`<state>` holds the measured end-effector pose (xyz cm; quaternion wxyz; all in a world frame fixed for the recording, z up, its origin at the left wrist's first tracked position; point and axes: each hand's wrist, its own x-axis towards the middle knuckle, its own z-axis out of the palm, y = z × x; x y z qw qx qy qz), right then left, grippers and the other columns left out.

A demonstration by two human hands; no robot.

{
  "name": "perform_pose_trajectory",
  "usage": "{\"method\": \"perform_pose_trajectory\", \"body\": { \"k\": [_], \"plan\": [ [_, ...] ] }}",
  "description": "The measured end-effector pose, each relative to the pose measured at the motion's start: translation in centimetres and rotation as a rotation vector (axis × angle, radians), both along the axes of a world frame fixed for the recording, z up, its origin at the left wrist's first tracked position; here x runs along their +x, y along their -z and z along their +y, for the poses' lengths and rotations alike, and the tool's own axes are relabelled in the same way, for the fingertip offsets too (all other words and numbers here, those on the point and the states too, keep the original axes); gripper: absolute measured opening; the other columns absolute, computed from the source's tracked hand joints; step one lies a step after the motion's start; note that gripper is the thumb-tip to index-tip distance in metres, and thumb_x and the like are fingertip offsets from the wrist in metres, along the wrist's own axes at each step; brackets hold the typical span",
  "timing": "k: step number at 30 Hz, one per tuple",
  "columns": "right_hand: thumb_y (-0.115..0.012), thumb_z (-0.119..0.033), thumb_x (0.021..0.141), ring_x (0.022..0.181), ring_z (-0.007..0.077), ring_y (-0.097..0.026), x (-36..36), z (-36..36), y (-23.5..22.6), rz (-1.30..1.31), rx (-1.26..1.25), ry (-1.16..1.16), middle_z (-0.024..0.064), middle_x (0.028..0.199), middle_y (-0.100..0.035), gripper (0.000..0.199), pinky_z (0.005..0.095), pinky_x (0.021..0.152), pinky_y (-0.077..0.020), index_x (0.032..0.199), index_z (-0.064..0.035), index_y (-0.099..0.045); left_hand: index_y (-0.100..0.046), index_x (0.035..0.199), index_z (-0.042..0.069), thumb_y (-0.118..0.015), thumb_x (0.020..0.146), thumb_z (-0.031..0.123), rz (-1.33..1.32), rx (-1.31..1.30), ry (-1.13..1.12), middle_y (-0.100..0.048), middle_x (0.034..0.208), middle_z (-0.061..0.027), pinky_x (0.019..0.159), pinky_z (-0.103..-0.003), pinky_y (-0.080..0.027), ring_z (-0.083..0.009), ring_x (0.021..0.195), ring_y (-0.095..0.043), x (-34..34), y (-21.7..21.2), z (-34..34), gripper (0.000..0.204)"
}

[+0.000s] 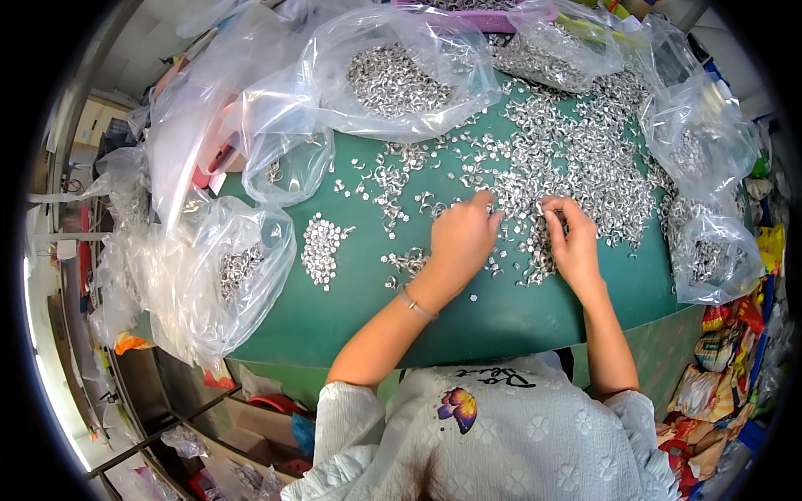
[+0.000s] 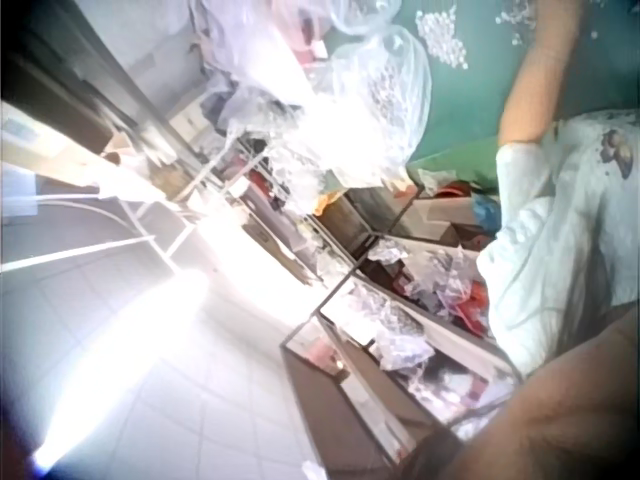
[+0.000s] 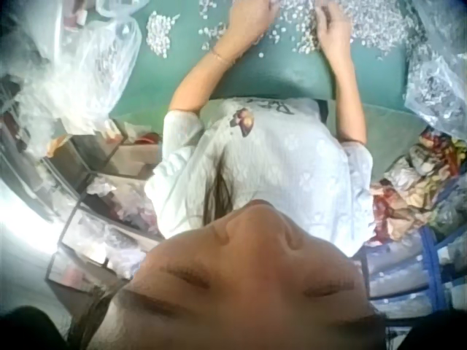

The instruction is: The person sorts small metal rings and components on a green work surface by hand, picking up individual pieces, grouping them together, and placing them into clear plastic bags.

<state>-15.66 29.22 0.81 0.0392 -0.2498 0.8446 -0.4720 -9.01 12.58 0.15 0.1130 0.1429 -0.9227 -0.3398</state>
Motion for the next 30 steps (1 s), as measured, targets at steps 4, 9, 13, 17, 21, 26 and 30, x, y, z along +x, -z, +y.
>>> {"method": "perform_pose_trajectory", "body": {
  "k": [4,9,13,17,21,26,30],
  "plan": [
    [-0.050,-0.003,0.091,0.074,0.0209,-0.062,-1.9,0.3,0.5,-0.881,-0.845,-0.049,0.0131,0.092,-0.063,0.012,0.0289,0.066,-0.0506,0.103,-0.0033,-0.051,-0.065,0.088,0.005,-0.070,0.078,0.021,-0.109,-0.165,0.095,-0.063,0.065,-0.0154,0.055,-0.042,-0.048,-0.0334,0.060,-0.062,-1.2,0.8,0.4,0.019],
    [-0.054,-0.006,0.090,0.068,0.0155,-0.056,-3.6,0.0,0.7,-0.914,-1.012,0.025,0.0074,0.082,-0.059,0.012,0.0256,0.062,-0.0449,0.101,-0.0029,-0.054,-0.064,0.084,0.003,-0.067,0.081,0.014,-0.121,0.117,0.055,-0.064,0.064,-0.0113,0.052,-0.036,-0.047,-0.0255,0.055,-0.062,-1.2,0.5,-0.3,0.012],
    [-0.068,-0.010,0.082,0.058,0.0139,-0.050,-3.4,-1.2,1.3,-0.114,-0.016,-0.061,0.0046,0.072,-0.054,0.014,0.0283,0.051,-0.0397,0.092,-0.0018,-0.065,-0.061,0.086,0.002,-0.064,0.084,0.010,-0.115,0.777,0.035,-0.058,0.062,-0.0007,0.042,-0.023,-0.034,-0.0076,0.048,-0.048,0.0,0.6,-2.4,0.009],
    [-0.071,-0.012,0.076,0.073,0.0326,-0.058,-2.2,-3.7,1.6,0.320,0.271,-0.077,0.0140,0.078,-0.058,0.016,0.0415,0.070,-0.0453,0.086,-0.0019,-0.064,-0.058,0.095,0.003,-0.060,0.086,0.009,-0.196,1.288,-0.050,-0.052,0.064,-0.0008,0.037,-0.018,-0.022,-0.0023,0.047,-0.036,1.5,-0.9,-3.0,0.010],
    [-0.066,-0.008,0.080,0.060,0.0133,-0.048,-2.2,-3.2,0.2,0.030,0.071,-0.080,0.0051,0.072,-0.053,0.008,0.0269,0.059,-0.0397,0.081,-0.0025,-0.061,-0.052,0.096,0.005,-0.049,0.091,0.012,-0.107,1.874,-0.036,-0.046,0.066,-0.0033,0.034,-0.018,-0.023,-0.0059,0.043,-0.032,3.6,-0.3,-5.0,0.009],
    [-0.058,-0.009,0.087,0.063,0.0090,-0.050,-2.3,-2.1,-1.0,-1.099,-0.868,-0.110,0.0008,0.080,-0.058,0.008,0.0218,0.054,-0.0397,0.092,-0.0029,-0.058,-0.051,0.090,0.005,-0.043,0.091,0.013,0.090,2.294,0.143,-0.047,0.068,-0.0065,0.033,-0.018,-0.023,-0.0085,0.045,-0.035,6.4,1.2,-5.7,0.011],
    [-0.062,-0.011,0.085,0.058,0.0089,-0.047,-2.0,-3.4,-1.3,-0.996,-0.427,-0.073,-0.0019,0.074,-0.056,0.011,0.0212,0.052,-0.0376,0.090,-0.0020,-0.064,-0.051,0.086,0.004,-0.047,0.092,0.014,0.170,2.102,-0.058,-0.049,0.073,-0.0078,0.034,-0.018,-0.024,-0.0093,0.047,-0.036,7.0,0.4,-5.4,0.012]
  ]
}}
